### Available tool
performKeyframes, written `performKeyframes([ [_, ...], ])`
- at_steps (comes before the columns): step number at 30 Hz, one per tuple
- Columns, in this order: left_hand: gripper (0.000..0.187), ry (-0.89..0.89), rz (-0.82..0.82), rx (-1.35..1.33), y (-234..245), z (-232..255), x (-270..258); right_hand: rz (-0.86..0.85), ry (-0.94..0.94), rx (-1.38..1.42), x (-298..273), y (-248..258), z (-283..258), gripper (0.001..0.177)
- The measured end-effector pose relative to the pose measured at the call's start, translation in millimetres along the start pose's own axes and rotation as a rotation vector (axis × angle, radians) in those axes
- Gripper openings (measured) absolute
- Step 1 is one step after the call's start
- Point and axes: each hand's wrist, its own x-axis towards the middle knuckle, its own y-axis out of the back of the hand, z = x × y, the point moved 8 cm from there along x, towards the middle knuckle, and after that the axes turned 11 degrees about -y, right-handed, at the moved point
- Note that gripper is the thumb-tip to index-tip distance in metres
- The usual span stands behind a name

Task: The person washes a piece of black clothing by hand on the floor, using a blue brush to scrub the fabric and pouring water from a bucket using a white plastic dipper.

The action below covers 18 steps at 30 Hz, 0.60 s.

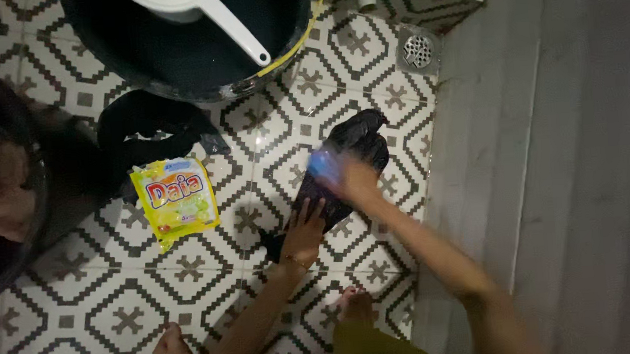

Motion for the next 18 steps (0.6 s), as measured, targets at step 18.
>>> performKeyframes([
  [18,0.043,0.006,-0.058,0.092,-7.6,-2.5,4.7,-0.228,-0.256,-0.316,21.3,-23.8,71.9,0.066],
])
